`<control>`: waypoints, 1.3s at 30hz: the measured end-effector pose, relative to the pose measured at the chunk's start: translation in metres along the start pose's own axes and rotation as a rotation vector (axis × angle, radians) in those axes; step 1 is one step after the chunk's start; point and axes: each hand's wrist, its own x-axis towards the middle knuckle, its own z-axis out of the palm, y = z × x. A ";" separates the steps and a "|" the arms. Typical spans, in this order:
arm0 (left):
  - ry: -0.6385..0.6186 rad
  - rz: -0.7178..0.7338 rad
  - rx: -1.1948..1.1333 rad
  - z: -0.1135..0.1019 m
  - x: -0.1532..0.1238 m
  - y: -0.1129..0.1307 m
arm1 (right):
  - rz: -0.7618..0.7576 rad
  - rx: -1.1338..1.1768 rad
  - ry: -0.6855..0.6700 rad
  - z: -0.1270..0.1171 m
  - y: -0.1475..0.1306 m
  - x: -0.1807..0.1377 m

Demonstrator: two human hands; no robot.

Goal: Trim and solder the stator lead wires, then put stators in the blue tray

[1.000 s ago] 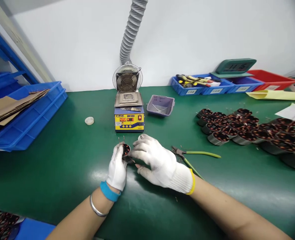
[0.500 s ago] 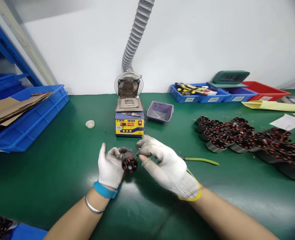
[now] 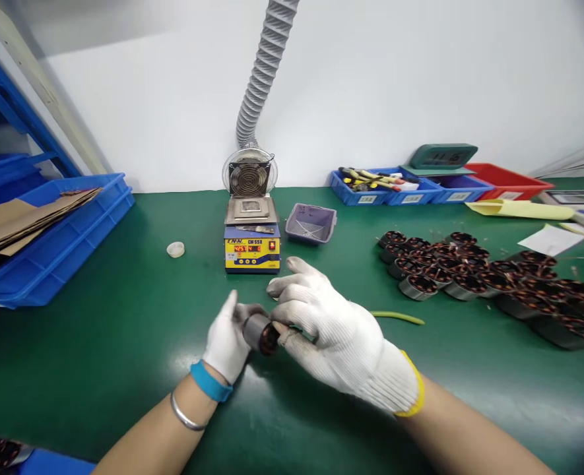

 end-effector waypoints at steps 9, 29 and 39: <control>-0.218 0.119 0.037 0.006 -0.012 -0.010 | 0.269 0.322 0.222 0.002 0.016 -0.009; 0.010 0.438 0.082 -0.005 -0.002 -0.002 | 0.807 0.204 -0.344 0.045 0.011 -0.020; 0.130 0.343 0.181 -0.008 0.005 -0.008 | 1.038 0.102 -0.384 0.018 0.081 -0.025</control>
